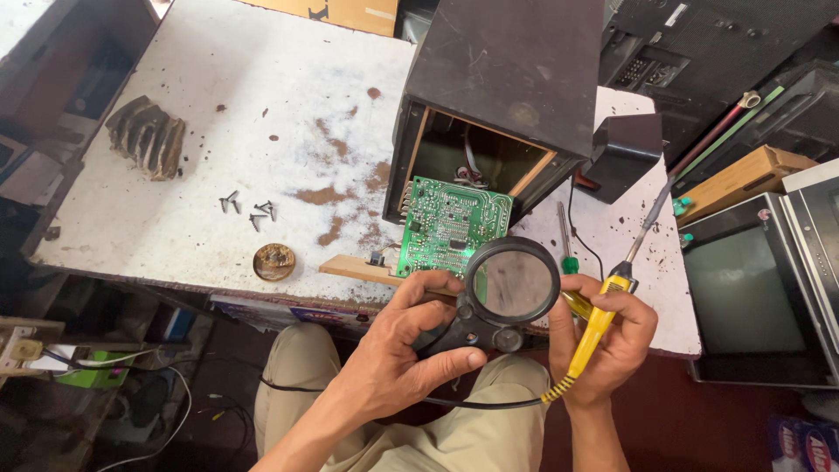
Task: The person sits on the floor and uses a yellow screwdriver to adjust components on a green circuit board. They then use a magnifying glass to inspect the board and a soldering iron to work on specific points.
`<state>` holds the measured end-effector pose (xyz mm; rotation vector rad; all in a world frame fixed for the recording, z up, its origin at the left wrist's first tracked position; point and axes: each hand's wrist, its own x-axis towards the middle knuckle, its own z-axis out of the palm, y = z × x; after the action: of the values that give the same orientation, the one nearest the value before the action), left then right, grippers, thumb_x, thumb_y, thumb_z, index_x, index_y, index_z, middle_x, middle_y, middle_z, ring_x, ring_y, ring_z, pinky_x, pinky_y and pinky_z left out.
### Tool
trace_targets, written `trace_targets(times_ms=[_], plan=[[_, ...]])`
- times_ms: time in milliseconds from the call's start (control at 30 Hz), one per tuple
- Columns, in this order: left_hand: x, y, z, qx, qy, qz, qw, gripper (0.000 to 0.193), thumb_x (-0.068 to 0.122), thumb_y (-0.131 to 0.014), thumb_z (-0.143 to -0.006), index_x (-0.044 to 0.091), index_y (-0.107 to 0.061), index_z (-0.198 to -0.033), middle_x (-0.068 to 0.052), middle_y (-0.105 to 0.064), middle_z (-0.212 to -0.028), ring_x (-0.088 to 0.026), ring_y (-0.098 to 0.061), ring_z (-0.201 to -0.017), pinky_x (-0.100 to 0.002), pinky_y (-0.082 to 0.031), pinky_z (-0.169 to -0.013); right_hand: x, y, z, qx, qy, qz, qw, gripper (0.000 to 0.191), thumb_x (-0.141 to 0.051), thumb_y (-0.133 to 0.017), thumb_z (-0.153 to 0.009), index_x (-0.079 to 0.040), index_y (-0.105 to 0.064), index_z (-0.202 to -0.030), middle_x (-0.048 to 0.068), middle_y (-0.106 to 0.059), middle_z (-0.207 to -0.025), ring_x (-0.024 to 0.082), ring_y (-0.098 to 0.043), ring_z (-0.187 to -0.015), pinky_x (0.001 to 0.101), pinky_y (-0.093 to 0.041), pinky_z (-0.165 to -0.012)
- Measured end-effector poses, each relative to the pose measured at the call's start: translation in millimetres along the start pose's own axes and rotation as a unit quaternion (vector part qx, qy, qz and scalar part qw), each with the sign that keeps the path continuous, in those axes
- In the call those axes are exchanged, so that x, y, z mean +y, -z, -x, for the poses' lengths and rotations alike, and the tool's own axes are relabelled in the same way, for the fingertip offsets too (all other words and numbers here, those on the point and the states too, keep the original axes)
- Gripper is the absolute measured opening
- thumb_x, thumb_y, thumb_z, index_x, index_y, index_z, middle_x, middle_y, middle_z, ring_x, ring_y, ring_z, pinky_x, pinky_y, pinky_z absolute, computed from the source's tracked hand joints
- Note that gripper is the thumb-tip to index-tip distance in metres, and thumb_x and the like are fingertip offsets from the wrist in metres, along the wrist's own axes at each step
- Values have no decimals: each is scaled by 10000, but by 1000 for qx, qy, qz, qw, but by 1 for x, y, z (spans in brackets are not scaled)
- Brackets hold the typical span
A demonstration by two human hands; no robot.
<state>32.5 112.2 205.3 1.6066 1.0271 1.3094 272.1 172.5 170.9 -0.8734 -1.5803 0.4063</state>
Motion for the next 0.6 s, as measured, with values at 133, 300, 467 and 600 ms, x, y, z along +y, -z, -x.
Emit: trace_targets(times_ms=[133, 300, 467, 600], plan=[[-1, 0, 0, 2, -7, -7, 1000, 404, 337, -827, -864, 7, -698, -1059, -137, -556, -1354, -275, -604, -1258, -374, -511, -1024, 1, -1, 1, 1, -1, -8, 1000, 436, 39, -709, -988, -61, -358, -1225, 212, -665, -1180, 149, -666, -1009, 240, -567, -909], [-1, -1, 1, 0, 0, 1, 1000, 396, 338, -824, -869, 7, -703, -1051, -137, -553, -1352, -272, -605, -1257, -371, -514, -1025, 2, -4, 1, 4, -6, -18, 1000, 439, 44, -709, -982, -63, -355, -1220, 209, -663, -1171, 143, -668, -984, 231, -569, -874], [-1, 0, 0, 0, -2, 5, 1000, 405, 342, -822, -872, 2, -695, -1054, -137, -550, -1355, -271, -609, -1249, -366, -519, -1024, 2, -4, -3, -7, -9, -16, 1000, 414, 56, -695, -983, -55, -371, -1214, 212, -675, -1159, 143, -671, -958, 224, -557, -836], [-1, 0, 0, 0, 0, 4, 1000, 403, 336, -826, -866, 1, -691, -1046, -136, -552, -1350, -271, -614, -1239, -366, -520, -1016, 3, -3, -6, -26, 0, -18, 1000, 398, 59, -682, -990, -49, -387, -1234, 207, -663, -1180, 155, -670, -985, 254, -564, -891]])
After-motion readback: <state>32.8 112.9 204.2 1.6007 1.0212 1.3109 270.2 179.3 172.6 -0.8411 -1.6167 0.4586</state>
